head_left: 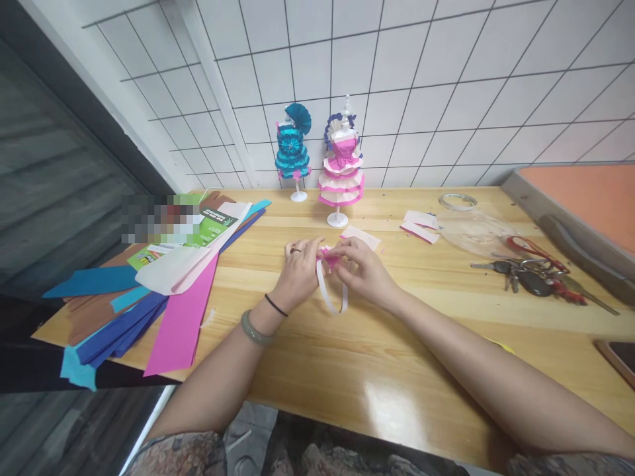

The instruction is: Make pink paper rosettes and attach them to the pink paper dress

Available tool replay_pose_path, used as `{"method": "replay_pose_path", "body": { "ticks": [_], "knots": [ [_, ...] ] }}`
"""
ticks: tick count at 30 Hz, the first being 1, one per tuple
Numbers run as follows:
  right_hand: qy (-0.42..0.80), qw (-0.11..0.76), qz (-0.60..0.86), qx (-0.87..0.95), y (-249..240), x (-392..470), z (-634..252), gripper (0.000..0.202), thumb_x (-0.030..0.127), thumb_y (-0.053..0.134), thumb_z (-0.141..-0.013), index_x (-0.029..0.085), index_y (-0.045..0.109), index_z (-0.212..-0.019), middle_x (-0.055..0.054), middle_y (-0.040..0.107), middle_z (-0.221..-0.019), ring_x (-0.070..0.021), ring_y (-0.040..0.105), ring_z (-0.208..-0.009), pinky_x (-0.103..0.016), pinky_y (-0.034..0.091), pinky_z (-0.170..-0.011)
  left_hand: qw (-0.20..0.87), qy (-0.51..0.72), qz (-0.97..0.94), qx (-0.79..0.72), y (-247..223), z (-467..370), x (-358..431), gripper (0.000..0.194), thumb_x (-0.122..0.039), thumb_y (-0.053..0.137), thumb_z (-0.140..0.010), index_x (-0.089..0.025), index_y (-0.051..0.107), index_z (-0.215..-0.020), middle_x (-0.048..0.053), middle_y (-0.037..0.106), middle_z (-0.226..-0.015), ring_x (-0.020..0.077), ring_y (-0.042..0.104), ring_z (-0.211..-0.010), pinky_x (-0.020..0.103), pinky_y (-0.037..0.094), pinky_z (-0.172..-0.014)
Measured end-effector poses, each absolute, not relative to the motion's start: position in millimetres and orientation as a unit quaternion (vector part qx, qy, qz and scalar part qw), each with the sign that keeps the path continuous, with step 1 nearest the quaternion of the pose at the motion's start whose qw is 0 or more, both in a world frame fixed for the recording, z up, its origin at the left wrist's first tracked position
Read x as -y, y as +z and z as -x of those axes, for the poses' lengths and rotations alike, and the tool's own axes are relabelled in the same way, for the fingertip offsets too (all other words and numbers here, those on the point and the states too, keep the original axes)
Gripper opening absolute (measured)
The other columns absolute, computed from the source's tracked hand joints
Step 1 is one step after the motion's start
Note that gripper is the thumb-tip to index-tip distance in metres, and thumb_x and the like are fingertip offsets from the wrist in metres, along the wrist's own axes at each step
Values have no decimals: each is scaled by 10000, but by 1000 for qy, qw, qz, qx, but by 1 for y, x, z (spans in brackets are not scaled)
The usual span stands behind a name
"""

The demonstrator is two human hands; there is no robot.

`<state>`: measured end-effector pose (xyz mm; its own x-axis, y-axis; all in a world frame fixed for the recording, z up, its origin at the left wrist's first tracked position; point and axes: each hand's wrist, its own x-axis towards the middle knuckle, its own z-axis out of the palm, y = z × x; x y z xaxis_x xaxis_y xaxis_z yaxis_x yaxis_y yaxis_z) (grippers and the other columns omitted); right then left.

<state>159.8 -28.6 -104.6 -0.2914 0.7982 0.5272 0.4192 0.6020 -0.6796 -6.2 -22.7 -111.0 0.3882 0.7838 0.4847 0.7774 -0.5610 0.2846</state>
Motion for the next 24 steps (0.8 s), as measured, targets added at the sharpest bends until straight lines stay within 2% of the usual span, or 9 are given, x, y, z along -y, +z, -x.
{"method": "replay_pose_path", "body": {
  "ticks": [3, 10, 16, 20, 24],
  "knots": [
    [107, 396, 373, 832, -104, 32, -155, 270, 158, 496, -805, 236, 624, -1030, -60, 507, -853, -186, 468, -799, -333, 421, -697, 4, 285, -839, -464, -112, 6, 24, 538, -194, 468, -787, -116, 309, -1295, 107, 587, -1030, 227, 468, -1025, 389, 245, -924],
    [-1, 339, 349, 874, -113, 31, -158, 206, 199, 463, -848, 218, 663, -894, -47, 493, -760, -167, 417, -712, -289, 340, -616, 81, 293, -830, -468, -108, 7, 24, 642, -133, 461, -780, -188, 212, -1368, 41, 622, -915, 197, 505, -972, 377, 280, -920],
    [-67, 292, 328, 896, -118, 31, -162, 204, 210, 449, -866, 198, 653, -865, -50, 518, -738, -164, 391, -694, -294, 286, -619, 254, 336, -777, -468, -106, 15, 17, 698, -171, 532, -748, -210, 216, -1370, 11, 637, -864, 145, 564, -859, 305, 389, -849],
    [-105, 254, 323, 906, -116, 31, -164, 253, 195, 409, -884, 192, 653, -817, -47, 522, -649, -164, 368, -647, -302, 237, -590, 355, 379, -712, -473, -109, 20, 13, 753, -173, 593, -702, -200, 234, -1363, 0, 637, -806, 121, 583, -782, 278, 424, -805],
    [-108, 230, 318, 913, -117, 31, -166, 266, 190, 385, -893, 196, 647, -854, -45, 552, -609, -167, 387, -632, -316, 216, -589, 484, 387, -631, -467, -107, 22, 12, 818, -172, 636, -660, -193, 218, -1363, 16, 644, -792, 100, 578, -614, 267, 452, -669]
  ]
}}
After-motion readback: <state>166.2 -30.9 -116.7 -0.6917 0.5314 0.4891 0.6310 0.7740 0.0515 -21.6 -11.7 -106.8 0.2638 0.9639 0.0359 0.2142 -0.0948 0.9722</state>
